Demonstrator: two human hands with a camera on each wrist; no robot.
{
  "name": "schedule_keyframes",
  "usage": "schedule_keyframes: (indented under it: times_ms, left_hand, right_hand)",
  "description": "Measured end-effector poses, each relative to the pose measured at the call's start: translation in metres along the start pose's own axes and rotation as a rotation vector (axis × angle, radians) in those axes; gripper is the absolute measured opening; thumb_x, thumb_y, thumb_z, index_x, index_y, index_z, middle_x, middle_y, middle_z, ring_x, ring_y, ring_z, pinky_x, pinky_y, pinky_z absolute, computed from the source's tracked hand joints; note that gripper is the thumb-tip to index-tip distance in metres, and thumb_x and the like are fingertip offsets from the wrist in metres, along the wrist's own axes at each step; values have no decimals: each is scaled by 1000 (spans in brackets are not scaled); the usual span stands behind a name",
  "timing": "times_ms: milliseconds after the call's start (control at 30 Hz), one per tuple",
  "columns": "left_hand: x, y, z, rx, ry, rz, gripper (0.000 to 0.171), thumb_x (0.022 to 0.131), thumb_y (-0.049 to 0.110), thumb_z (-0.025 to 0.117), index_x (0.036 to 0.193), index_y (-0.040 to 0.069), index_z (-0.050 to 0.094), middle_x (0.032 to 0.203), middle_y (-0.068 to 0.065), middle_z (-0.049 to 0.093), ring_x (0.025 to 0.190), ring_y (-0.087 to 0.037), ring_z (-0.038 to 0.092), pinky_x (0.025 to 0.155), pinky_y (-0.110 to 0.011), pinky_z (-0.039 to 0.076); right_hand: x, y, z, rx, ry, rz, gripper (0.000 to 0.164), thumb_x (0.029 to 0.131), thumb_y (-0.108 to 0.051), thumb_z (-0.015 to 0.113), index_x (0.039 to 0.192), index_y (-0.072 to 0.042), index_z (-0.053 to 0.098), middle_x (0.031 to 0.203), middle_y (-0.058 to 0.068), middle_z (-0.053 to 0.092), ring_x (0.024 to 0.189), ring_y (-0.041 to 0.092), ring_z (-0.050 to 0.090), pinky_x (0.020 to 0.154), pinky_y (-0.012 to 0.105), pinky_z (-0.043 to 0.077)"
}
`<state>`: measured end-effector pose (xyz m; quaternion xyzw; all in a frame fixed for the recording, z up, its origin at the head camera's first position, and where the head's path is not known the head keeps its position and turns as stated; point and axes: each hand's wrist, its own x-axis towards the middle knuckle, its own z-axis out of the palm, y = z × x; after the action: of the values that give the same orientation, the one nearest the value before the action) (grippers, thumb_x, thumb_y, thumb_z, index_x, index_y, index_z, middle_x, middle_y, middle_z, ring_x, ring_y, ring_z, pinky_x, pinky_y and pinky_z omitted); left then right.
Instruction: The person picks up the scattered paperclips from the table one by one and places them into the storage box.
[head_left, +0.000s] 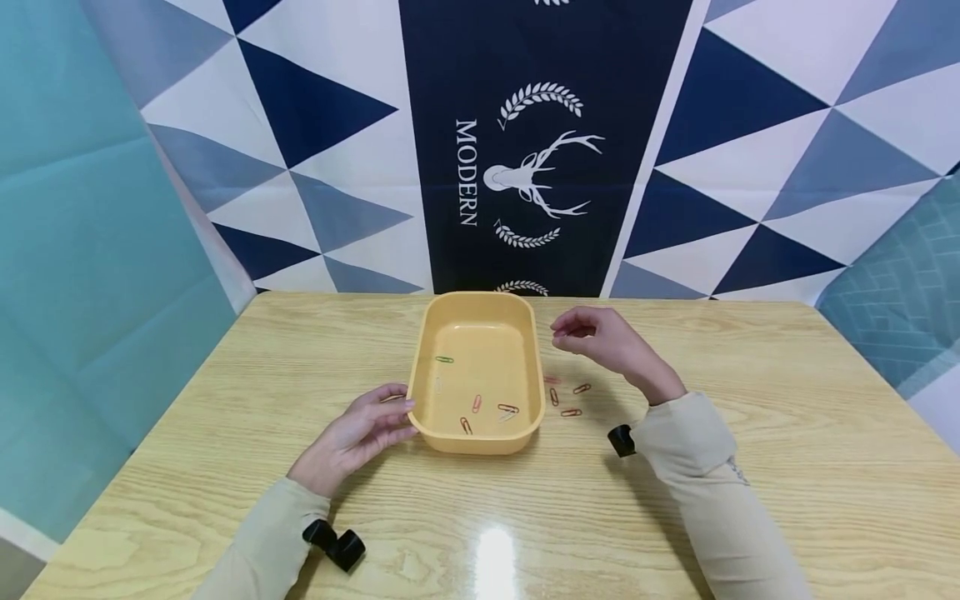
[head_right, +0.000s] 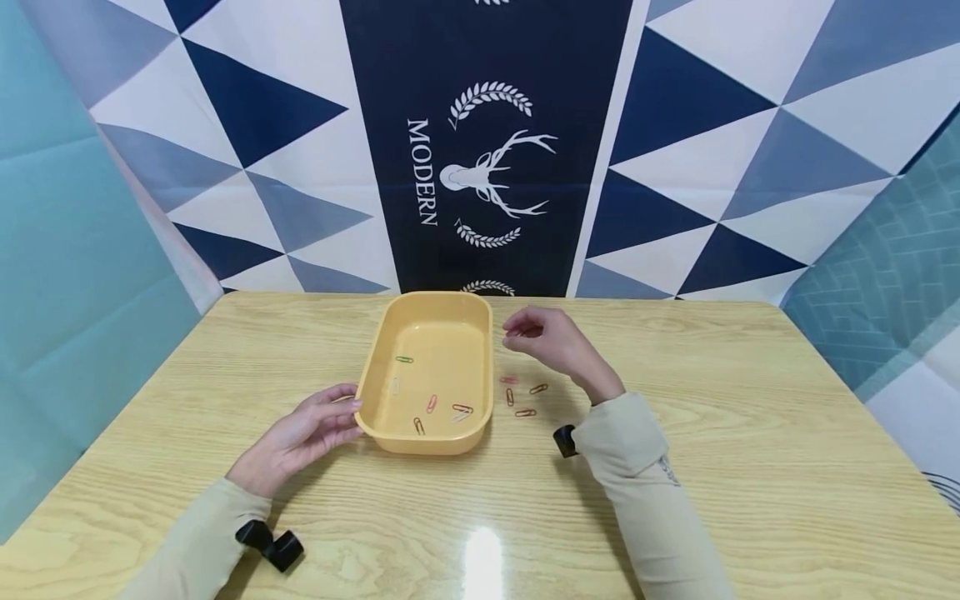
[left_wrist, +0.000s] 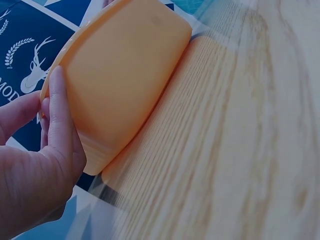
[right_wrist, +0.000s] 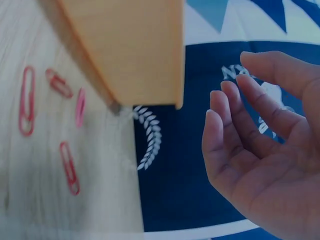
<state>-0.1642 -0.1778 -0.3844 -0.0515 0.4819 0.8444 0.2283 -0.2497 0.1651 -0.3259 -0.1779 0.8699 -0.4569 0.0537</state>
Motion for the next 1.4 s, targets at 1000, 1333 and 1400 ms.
schedule_keyframes:
  times_ms: [1000, 1333, 1400]
  left_hand:
    - [0, -1, -1, -66, -9, -15, 41, 96, -5, 51, 130, -3, 29, 112, -21, 52, 95, -24, 63, 88, -32, 55]
    - [0, -1, -1, -87, 0, -24, 41, 96, -5, 51, 131, -2, 28, 112, -21, 52, 96, -25, 63, 90, -33, 54]
    - [0, -1, -1, -79, 1, -21, 41, 96, -5, 51, 131, -2, 29, 112, -21, 52, 96, -25, 63, 89, -33, 54]
  right_hand:
    - [-5, 45, -3, -230, -149, 190, 39, 83, -24, 76, 104, 4, 60, 95, 12, 60, 87, 25, 54, 76, 36, 47]
    - [-6, 45, 2, -377, -153, 190, 38, 77, -21, 81, 97, 3, 58, 87, 9, 56, 79, 23, 51, 72, 35, 46]
    - [-6, 45, 4, -396, -142, 174, 36, 76, -19, 81, 93, 2, 58, 84, 8, 56, 77, 23, 51, 70, 34, 46]
